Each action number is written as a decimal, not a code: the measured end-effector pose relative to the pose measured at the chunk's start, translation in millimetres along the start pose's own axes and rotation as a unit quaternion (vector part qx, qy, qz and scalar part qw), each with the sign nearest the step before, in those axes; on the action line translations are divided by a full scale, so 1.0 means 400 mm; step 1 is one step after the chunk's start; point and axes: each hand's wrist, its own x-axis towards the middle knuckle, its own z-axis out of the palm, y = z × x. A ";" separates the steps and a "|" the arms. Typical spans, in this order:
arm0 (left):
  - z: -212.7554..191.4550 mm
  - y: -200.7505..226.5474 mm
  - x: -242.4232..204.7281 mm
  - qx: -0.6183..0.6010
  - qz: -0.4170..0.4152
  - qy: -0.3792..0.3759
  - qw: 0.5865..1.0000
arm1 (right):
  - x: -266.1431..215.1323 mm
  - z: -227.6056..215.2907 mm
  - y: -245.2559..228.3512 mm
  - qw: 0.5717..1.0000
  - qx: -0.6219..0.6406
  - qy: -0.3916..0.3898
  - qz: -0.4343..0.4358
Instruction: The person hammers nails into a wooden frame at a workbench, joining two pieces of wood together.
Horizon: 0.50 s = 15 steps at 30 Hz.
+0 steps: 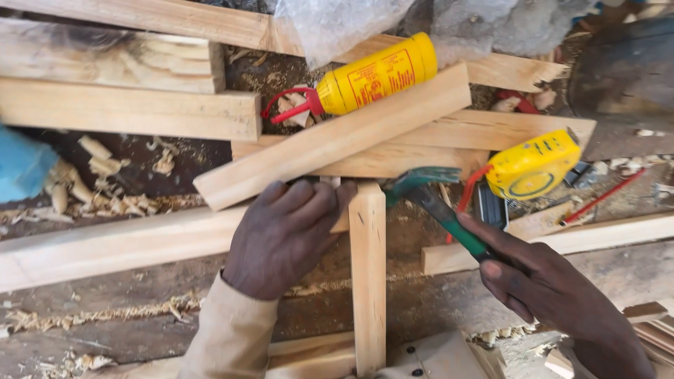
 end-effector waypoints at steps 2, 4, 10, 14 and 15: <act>0.007 -0.003 -0.005 -0.008 0.006 -0.025 1.000 | 0.003 -0.013 0.007 1.000 0.017 0.009 0.018; 0.011 -0.014 -0.004 -0.016 0.014 -0.048 0.999 | 0.011 -0.034 0.025 0.999 0.033 0.019 0.036; 0.006 -0.026 0.004 -0.013 0.065 -0.042 0.997 | 0.019 -0.071 0.062 0.995 -0.003 -0.038 0.096; -0.001 -0.012 0.002 -0.015 0.013 -0.011 1.000 | 0.023 -0.069 0.068 0.994 0.015 -0.020 0.106; -0.003 -0.004 0.002 -0.030 -0.029 -0.001 0.999 | 0.022 -0.068 0.067 0.992 0.011 -0.007 0.127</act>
